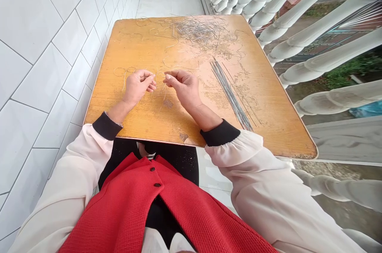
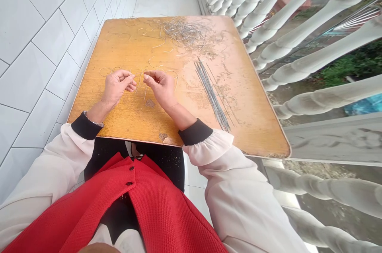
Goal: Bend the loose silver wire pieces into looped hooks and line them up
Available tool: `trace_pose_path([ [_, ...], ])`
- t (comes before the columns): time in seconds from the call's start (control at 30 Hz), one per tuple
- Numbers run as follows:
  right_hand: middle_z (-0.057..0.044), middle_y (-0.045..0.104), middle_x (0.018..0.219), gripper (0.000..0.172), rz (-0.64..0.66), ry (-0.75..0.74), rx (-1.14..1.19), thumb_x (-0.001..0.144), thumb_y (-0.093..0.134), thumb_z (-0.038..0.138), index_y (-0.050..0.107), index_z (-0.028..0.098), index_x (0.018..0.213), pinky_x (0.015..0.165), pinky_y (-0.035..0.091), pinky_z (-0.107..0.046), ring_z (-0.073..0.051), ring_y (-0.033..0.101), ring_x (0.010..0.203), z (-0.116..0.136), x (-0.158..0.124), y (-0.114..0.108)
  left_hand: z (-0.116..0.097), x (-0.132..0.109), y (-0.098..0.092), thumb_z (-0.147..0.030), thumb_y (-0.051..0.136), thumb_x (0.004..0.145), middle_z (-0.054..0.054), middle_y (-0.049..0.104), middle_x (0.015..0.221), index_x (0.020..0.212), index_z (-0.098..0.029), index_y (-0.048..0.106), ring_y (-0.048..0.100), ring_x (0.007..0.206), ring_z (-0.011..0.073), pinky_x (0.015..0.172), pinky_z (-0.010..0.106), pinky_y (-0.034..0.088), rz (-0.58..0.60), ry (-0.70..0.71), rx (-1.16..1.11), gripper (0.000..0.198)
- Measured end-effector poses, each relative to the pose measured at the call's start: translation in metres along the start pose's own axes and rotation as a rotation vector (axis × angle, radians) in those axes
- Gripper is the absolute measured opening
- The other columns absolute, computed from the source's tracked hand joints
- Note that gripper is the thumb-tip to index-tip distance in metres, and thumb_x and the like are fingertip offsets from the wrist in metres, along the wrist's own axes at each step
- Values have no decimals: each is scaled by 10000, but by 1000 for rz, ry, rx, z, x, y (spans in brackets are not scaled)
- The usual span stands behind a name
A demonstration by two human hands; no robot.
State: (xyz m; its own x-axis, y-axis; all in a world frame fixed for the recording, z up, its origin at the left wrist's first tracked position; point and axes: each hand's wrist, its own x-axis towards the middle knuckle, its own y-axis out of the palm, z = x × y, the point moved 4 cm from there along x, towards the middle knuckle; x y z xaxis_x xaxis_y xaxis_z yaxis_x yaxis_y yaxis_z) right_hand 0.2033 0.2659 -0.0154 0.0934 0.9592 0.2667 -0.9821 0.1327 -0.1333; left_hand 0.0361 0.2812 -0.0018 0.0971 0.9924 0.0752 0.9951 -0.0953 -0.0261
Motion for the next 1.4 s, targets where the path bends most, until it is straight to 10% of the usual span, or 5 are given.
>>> trace_pose_path([
  [0.2,-22,674,688,178,-26,-118,-320,915,646,265,736,176,789,666,518,-287,-144,620,658,7,0,-1,-1,-3,6,-46,612,931,-69,653,588,776,-148,626,634,490,31,501,119,498,50,9,14,186],
  [0.5,2,642,644,151,74,58,57,896,712,287,705,162,811,515,484,-221,-84,544,518,4,2,1,-3,-5,6,-30,612,925,-81,648,585,812,-150,637,637,488,31,504,120,507,58,26,-2,166],
  [1.07,-48,746,794,232,51,-293,-529,980,587,313,783,194,1015,787,545,-340,-187,695,746,7,-5,-2,-2,-5,8,-12,590,917,-74,616,557,736,-168,577,609,462,38,457,137,450,50,30,143,239],
  [1.4,-27,719,723,233,38,10,-277,937,653,311,757,170,1092,624,552,-288,-142,645,581,-7,-3,-13,-23,27,-97,-3,653,832,-3,618,595,609,-160,600,555,545,53,508,174,410,-173,-133,211,278],
])
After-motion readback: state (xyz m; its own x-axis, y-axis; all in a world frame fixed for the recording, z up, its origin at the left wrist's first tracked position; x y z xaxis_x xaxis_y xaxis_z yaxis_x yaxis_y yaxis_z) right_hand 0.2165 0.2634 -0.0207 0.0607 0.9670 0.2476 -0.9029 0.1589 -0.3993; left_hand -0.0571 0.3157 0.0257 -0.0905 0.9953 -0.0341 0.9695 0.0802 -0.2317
